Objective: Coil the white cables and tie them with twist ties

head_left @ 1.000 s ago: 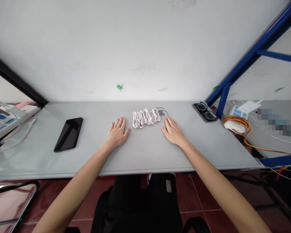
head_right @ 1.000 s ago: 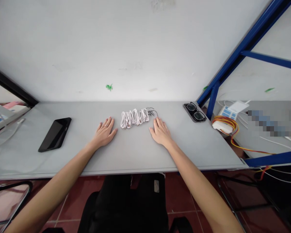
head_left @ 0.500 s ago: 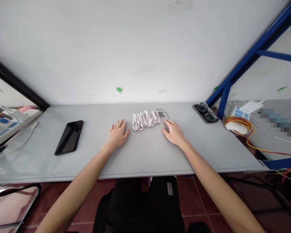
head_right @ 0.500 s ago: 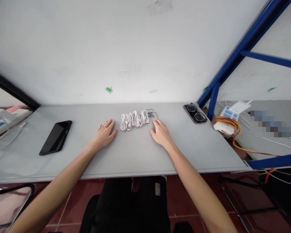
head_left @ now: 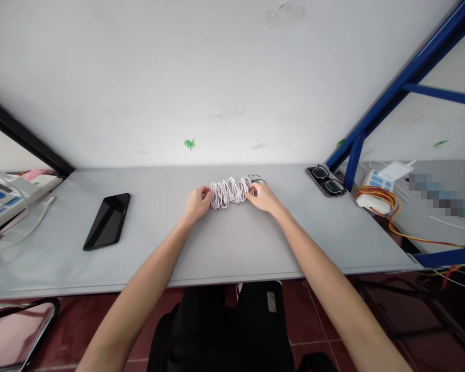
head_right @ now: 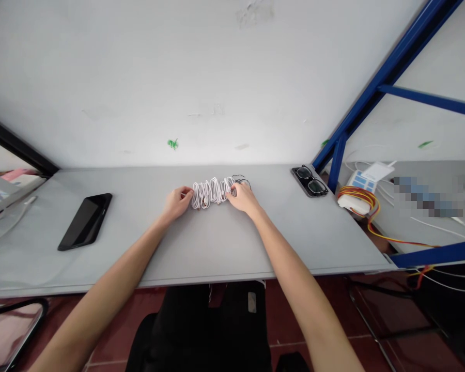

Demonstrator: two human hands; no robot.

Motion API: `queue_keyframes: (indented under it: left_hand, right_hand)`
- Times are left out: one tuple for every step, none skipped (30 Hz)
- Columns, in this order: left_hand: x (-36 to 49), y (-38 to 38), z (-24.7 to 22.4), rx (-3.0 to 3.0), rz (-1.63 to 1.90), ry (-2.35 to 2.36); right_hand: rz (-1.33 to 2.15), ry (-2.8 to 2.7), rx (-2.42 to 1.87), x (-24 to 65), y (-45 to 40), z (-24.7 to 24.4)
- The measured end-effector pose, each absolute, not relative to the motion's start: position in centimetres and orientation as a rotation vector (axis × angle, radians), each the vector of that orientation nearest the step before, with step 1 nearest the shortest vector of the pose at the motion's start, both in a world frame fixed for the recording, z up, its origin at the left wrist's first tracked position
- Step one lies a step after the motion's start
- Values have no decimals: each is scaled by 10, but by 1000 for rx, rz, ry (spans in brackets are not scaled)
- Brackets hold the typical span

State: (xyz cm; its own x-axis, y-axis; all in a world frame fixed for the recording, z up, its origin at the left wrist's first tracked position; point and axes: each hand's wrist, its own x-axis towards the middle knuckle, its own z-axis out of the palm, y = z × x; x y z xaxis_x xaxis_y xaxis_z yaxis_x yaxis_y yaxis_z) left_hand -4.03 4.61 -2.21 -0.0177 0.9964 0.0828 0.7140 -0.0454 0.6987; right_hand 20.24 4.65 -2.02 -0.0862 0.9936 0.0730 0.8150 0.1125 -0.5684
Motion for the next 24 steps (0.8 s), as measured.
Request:
queue_keyframes:
  left_hand:
    - [-42, 45, -23, 1808, 832, 1751]
    - [-43, 44, -24, 1815, 845, 1724]
    - [-45, 43, -24, 1823, 852, 1702]
    - [-45, 43, -24, 1827, 857, 1689]
    - [-46, 43, -24, 1825, 865, 1683]
    - [-46, 43, -23, 1817, 875, 1686]
    - [-45, 43, -22, 1807, 886, 1689]
    - [-45, 42, -21, 1793, 899, 1692]
    - [-44, 42, -20, 1779, 914, 1693]
    - [-43, 41, -19, 1765, 930, 1690]
    - [-42, 40, -18, 1751, 946, 1686]
    - [-41, 39, -16, 1737, 961, 1682]
    - [-40, 38, -15, 1725, 978, 1676]
    - [-40, 37, -14, 1714, 997, 1670]
    - [-40, 36, -14, 1709, 1015, 1663]
    - [-40, 35, -13, 1704, 1034, 1657]
    - [-40, 35, -13, 1699, 1052, 1653]
    - [-40, 35, -13, 1697, 1064, 1652]
    - [-40, 34, -13, 1695, 1072, 1655]
    - [-40, 34, -14, 1694, 1072, 1657]
    - [-40, 34, -14, 1693, 1071, 1659]
    - [-40, 34, -14, 1692, 1069, 1660]
    - [-40, 34, -15, 1694, 1069, 1660]
    - [-39, 34, -15, 1695, 1072, 1659]
  right_hand:
    - [536, -1952, -1769, 201, 47, -20]
    - [525, -1954, -1777, 200, 47, -20]
    - [510, -1959, -1786, 199, 46, -21]
    - [493, -1965, -1799, 198, 45, -22]
    - [477, -1972, -1815, 198, 44, -23]
    - [459, -1976, -1829, 198, 42, -25]
    - [440, -1976, -1837, 198, 41, -27]
    - [420, -1970, -1840, 198, 40, -28]
    - [400, -1961, -1836, 198, 39, -30]
    - [382, -1952, -1827, 198, 39, -32]
    - [369, -1942, -1817, 198, 39, -33]
    - [363, -1933, -1807, 199, 39, -35]
    - [362, -1923, -1798, 199, 40, -36]
    - [364, -1911, -1792, 200, 40, -36]
    - [368, -1899, -1790, 200, 40, -37]
    - [373, -1891, -1789, 201, 40, -37]
    - [375, -1888, -1789, 201, 40, -36]
    - [376, -1894, -1790, 201, 39, -36]
    - [375, -1905, -1793, 201, 38, -35]
    - [371, -1916, -1802, 200, 37, -34]
    - [366, -1926, -1816, 200, 36, -33]
    - [362, -1934, -1834, 199, 35, -32]
    - [360, -1941, -1852, 197, 34, -31]
    - [358, -1949, -1870, 196, 34, -31]
